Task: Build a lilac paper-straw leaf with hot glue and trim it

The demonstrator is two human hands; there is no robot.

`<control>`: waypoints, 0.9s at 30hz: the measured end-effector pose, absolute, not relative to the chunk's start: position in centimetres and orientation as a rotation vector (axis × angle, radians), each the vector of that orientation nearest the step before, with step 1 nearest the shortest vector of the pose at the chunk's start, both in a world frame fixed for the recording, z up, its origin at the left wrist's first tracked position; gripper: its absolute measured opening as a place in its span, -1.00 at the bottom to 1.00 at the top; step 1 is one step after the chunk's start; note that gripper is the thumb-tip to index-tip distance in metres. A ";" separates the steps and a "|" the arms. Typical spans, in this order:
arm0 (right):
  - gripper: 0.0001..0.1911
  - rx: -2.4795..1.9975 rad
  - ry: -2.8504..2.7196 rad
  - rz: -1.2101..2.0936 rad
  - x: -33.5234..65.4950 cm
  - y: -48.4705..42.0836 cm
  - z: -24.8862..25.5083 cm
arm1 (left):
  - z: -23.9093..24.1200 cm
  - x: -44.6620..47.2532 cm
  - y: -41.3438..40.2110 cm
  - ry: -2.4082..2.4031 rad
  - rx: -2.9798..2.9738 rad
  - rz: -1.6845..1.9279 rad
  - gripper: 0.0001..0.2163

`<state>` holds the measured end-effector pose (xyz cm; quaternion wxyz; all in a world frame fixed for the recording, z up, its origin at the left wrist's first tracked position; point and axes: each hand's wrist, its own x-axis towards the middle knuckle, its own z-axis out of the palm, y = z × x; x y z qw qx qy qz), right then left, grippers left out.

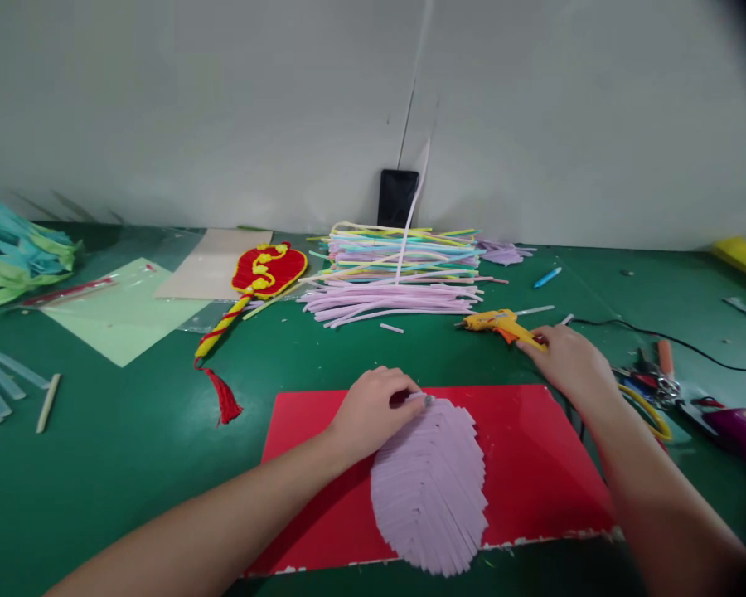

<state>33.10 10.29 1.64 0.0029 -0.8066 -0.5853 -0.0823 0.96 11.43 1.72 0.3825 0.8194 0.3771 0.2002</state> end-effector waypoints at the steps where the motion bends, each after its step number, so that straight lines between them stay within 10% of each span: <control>1: -0.63 -2.511 -1.834 -0.257 33.3 10.4 1.6 | 1.7 1.0 11.4 0.960 2.088 0.511 -0.86; 27: -0.62 -2.474 -1.837 -0.306 32.9 9.1 2.6 | 1.4 0.9 11.5 0.953 2.081 0.525 -0.84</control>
